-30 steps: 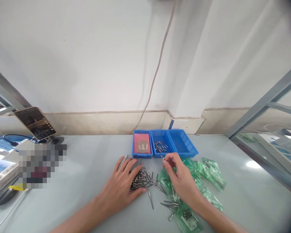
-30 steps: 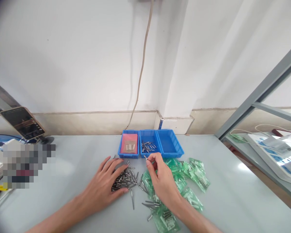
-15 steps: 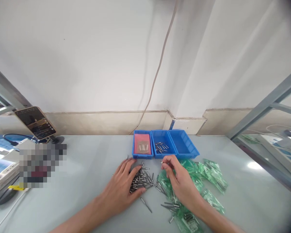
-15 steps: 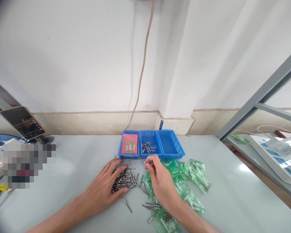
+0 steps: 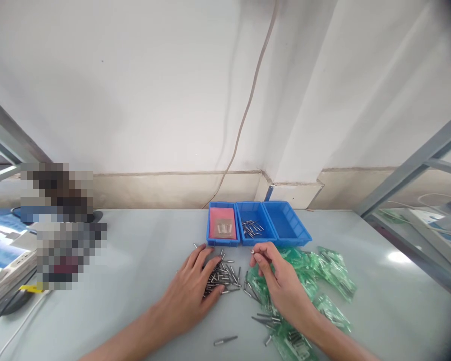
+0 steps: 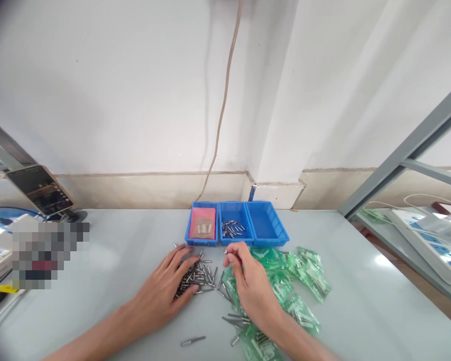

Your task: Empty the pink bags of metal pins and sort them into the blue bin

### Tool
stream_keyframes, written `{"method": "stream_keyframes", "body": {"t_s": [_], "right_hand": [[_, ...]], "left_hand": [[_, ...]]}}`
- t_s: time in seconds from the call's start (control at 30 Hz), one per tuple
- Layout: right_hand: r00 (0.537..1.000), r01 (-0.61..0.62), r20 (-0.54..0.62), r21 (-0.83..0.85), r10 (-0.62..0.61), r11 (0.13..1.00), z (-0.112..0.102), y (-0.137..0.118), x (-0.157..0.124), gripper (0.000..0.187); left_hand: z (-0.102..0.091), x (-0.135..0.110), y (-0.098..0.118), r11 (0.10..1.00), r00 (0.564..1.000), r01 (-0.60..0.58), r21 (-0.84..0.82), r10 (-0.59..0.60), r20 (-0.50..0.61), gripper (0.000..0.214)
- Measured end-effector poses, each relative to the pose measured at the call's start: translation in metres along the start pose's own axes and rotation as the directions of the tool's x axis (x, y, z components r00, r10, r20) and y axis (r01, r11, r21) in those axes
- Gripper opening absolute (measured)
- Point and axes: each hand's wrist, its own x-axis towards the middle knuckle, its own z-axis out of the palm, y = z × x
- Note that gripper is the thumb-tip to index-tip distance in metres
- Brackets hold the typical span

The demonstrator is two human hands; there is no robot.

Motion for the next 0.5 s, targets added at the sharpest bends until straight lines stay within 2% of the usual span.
{"method": "stream_keyframes", "body": {"t_s": [0.27,0.5], "right_hand": [[0.999,-0.025,-0.026,0.028,0.025,0.999,-0.0012,-0.0002,0.0032,0.02],[0.999,0.001,-0.054,0.015,0.0,1.0,-0.0039,-0.0028,0.0005,0.014]], "left_hand": [[-0.0025,0.0022,-0.0036,1.0,1.0,-0.021,0.012,0.021,-0.022,0.046],[-0.0062,0.0053,-0.0036,0.998,0.998,-0.022,0.053,0.024,-0.053,0.045]]}}
